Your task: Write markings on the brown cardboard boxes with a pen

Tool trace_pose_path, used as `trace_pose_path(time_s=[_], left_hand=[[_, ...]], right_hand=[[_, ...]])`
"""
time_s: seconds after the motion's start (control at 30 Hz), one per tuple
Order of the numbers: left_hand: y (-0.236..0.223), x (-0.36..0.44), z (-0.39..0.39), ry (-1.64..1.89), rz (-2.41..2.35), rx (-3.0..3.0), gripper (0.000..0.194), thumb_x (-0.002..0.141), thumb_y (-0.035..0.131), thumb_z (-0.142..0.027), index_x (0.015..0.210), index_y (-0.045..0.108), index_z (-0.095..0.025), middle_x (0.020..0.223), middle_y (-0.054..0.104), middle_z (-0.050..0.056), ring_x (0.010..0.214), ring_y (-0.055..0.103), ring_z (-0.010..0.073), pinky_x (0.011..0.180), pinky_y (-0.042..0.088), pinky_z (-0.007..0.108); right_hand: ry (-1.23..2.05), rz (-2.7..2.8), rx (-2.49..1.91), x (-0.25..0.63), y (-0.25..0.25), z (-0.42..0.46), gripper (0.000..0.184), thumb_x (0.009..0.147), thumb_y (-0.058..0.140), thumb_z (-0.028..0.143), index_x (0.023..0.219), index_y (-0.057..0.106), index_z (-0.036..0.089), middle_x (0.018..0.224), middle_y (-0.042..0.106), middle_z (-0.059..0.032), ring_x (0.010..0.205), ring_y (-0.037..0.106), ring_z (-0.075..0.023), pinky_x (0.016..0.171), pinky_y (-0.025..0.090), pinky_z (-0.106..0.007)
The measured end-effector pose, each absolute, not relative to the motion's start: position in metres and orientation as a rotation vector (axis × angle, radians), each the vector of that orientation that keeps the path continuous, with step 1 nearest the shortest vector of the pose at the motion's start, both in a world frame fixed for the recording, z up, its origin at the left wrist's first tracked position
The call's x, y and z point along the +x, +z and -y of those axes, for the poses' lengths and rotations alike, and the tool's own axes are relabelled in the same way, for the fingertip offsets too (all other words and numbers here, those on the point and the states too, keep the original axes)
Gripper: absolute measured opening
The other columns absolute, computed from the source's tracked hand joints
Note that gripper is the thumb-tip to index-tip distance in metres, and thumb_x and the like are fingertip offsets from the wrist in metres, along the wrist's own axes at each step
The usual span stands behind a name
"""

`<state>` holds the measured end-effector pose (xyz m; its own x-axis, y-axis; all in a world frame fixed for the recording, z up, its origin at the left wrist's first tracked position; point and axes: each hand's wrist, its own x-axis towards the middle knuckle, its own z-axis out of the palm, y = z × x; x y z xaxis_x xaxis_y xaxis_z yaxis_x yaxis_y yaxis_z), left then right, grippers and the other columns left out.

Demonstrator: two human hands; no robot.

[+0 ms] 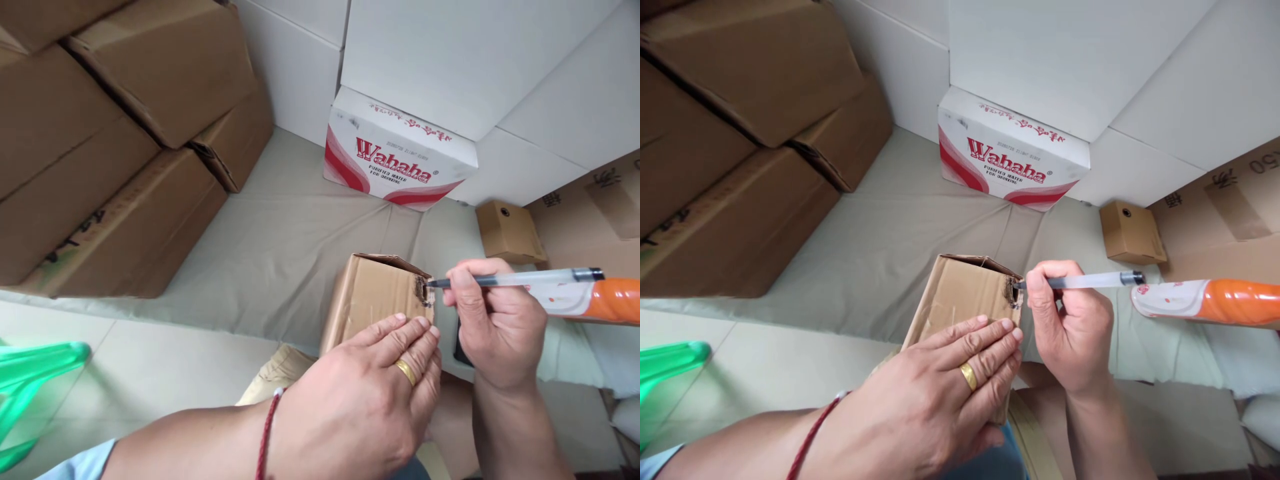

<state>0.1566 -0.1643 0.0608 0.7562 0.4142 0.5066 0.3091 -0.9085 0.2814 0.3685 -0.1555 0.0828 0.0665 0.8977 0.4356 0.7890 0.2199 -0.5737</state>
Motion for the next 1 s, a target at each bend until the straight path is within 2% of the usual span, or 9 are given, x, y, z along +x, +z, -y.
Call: trace_pose_path(time_s=[0.3,0.43,0.5,0.57,0.7,0.77,0.83,0.9,1.0], left_hand=[[0.06,0.155,0.166,0.816,-0.558,2.78,0.041,0.112,0.053,-0.028,0.143,0.07,-0.007,0.156,0.069,0.011,0.148,0.064,0.0254,0.128,0.049,0.039],[0.059,0.154,0.168,0.799,-0.581,2.783,0.042,0.112,0.053,-0.028,0.146,0.068,-0.008,0.158,0.067,0.011,0.15,0.062,0.0245,0.131,0.046,0.039],[0.058,0.152,0.169,0.804,-0.579,2.779,0.041,0.112,0.054,-0.027,0.146,0.068,-0.009,0.159,0.067,0.01,0.151,0.061,0.0247,0.133,0.044,0.04],[0.056,0.151,0.17,0.818,-0.551,2.777,0.041,0.111,0.055,-0.027,0.145,0.069,-0.009,0.159,0.067,0.011,0.152,0.06,0.0256,0.134,0.044,0.041],[0.055,0.157,0.172,0.886,-0.577,2.769,0.039,0.109,0.06,-0.027,0.14,0.072,-0.007,0.153,0.071,0.014,0.146,0.065,0.0281,0.133,0.047,0.044],[0.058,0.163,0.172,0.91,-0.579,2.794,0.036,0.108,0.062,-0.026,0.136,0.073,-0.005,0.148,0.073,0.017,0.142,0.068,0.0308,0.129,0.051,0.048],[0.062,0.171,0.173,0.921,-0.545,2.815,0.032,0.108,0.062,-0.023,0.131,0.075,-0.005,0.144,0.076,0.018,0.139,0.071,0.0316,0.127,0.054,0.05],[0.069,0.174,0.174,0.953,-0.517,2.757,0.027,0.108,0.064,-0.022,0.127,0.077,-0.008,0.141,0.078,0.014,0.139,0.071,0.0285,0.129,0.053,0.047],[0.077,0.169,0.175,0.99,-0.517,2.562,0.024,0.108,0.067,-0.025,0.126,0.075,-0.013,0.14,0.079,0.009,0.148,0.064,0.0227,0.134,0.047,0.038]], right_hand=[[0.082,1.428,-1.563,0.367,0.077,0.154,0.024,0.107,0.068,0.041,0.095,0.073,0.02,0.073,0.068,0.0008,0.052,0.057,-0.0104,0.053,0.046,-0.026],[0.128,1.209,-1.438,0.398,0.062,0.162,0.027,0.105,0.069,0.044,0.115,0.071,0.019,0.083,0.073,-0.0025,0.053,0.058,-0.0124,0.049,0.042,-0.025],[0.118,1.259,-1.576,0.422,0.043,0.173,0.032,0.107,0.064,0.045,0.125,0.068,0.019,0.085,0.075,-0.0036,0.061,0.064,-0.0145,0.055,0.046,-0.025],[0.071,1.448,-1.872,0.446,0.017,0.188,0.032,0.107,0.06,0.043,0.126,0.071,0.019,0.083,0.076,-0.004,0.068,0.068,-0.0165,0.062,0.048,-0.026],[0.165,1.85,-2.383,0.468,-0.042,0.216,0.03,0.1,0.051,0.022,0.115,0.077,0.021,0.092,0.079,-0.0075,0.075,0.07,-0.0199,0.067,0.045,-0.029],[0.197,1.858,-2.491,0.469,-0.062,0.224,0.036,0.098,0.048,0.018,0.122,0.075,0.021,0.098,0.079,-0.0095,0.08,0.07,-0.0216,0.07,0.046,-0.03],[0.15,1.801,-2.508,0.471,-0.074,0.23,0.044,0.1,0.047,0.022,0.138,0.068,0.019,0.105,0.077,-0.0118,0.087,0.07,-0.0242,0.076,0.049,-0.033],[0.001,1.701,-2.474,0.478,-0.081,0.237,0.055,0.102,0.047,0.03,0.155,0.055,0.014,0.115,0.074,-0.0165,0.101,0.068,-0.0293,0.09,0.053,-0.041],[-0.248,1.473,-2.486,0.494,-0.091,0.256,0.078,0.104,0.048,0.052,0.163,0.042,0.002,0.136,0.066,-0.0307,0.124,0.063,-0.042,0.109,0.047,-0.058]])
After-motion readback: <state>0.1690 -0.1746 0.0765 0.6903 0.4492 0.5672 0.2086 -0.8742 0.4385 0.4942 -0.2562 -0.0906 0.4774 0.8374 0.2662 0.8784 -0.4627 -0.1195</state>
